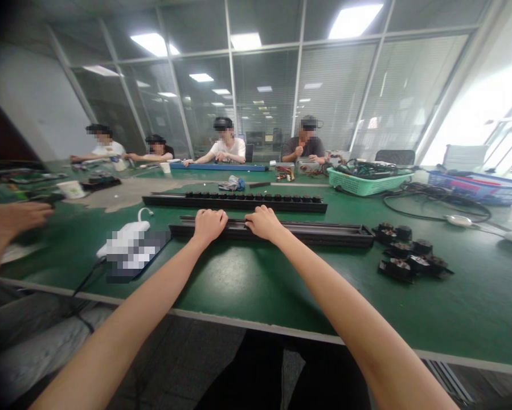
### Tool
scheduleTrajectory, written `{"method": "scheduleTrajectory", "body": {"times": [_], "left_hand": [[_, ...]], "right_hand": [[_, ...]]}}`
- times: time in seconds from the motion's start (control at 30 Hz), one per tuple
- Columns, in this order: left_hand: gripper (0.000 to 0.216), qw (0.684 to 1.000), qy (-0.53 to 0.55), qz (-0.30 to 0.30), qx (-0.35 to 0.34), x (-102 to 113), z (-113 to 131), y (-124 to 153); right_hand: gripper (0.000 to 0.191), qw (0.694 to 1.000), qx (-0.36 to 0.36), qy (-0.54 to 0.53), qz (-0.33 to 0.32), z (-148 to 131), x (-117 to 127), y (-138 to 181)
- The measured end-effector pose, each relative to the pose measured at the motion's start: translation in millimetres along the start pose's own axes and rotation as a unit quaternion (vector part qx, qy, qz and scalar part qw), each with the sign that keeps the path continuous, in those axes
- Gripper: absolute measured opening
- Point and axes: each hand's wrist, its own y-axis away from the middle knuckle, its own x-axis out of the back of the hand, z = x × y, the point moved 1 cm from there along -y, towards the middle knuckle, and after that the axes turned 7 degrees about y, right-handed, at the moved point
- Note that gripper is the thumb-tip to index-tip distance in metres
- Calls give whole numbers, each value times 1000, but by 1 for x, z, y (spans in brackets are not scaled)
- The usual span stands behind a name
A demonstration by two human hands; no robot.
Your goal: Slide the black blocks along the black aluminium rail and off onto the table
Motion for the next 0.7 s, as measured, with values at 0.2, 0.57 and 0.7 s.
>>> {"method": "scheduleTrajectory", "body": {"times": [0.2, 0.57, 0.7], "left_hand": [[50, 1000, -3, 4, -2, -3, -1, -1], [49, 1000, -5, -3, 9, -2, 0, -1], [48, 1000, 9, -1, 14, -2, 0, 0]], "right_hand": [[38, 1000, -16, -18, 1, 8, -2, 7], [37, 994, -55, -72, 63, 13, -28, 19], [38, 991, -66, -65, 97, 10, -37, 23]]}}
